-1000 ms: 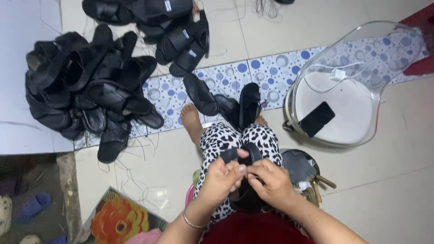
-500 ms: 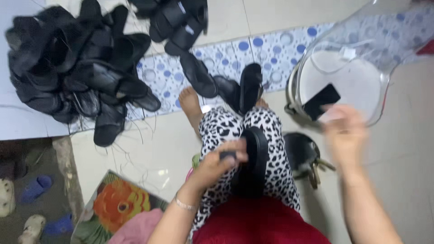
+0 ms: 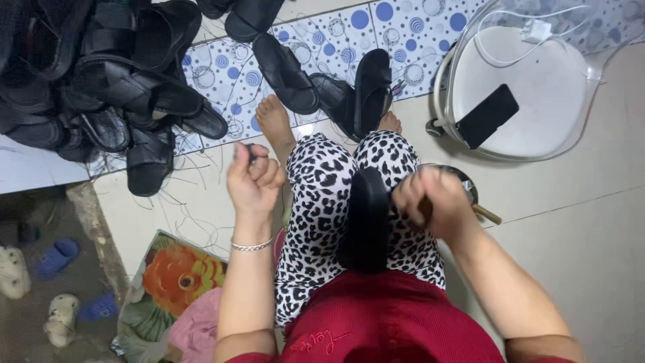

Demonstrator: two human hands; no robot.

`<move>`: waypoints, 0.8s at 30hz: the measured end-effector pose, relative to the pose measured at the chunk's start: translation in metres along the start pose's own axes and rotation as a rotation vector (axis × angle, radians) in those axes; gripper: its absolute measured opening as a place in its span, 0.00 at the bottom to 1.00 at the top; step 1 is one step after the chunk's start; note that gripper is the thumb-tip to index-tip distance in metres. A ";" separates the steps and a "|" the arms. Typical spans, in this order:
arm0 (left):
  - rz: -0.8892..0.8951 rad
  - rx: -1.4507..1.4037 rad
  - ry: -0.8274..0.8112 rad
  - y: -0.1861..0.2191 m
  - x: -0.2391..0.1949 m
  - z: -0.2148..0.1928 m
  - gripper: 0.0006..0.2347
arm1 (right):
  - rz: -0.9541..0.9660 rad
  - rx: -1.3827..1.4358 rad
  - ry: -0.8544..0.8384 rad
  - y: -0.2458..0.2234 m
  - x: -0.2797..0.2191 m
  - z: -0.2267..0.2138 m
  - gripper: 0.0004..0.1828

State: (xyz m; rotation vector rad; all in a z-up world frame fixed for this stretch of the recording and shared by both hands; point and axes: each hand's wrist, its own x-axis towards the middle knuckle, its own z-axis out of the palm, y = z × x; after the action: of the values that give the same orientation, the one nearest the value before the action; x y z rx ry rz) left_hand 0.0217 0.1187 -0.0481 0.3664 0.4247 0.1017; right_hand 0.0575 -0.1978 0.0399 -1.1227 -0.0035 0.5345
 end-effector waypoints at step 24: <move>0.195 2.075 0.581 0.049 -0.046 -0.044 0.15 | 0.182 -1.622 -0.394 -0.086 -0.024 0.001 0.30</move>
State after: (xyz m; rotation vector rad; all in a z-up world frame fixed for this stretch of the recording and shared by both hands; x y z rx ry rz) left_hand -0.0400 0.1710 -0.0499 2.4638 0.9670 -0.0948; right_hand 0.0716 -0.2349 0.1203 -2.5707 -0.8094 0.9324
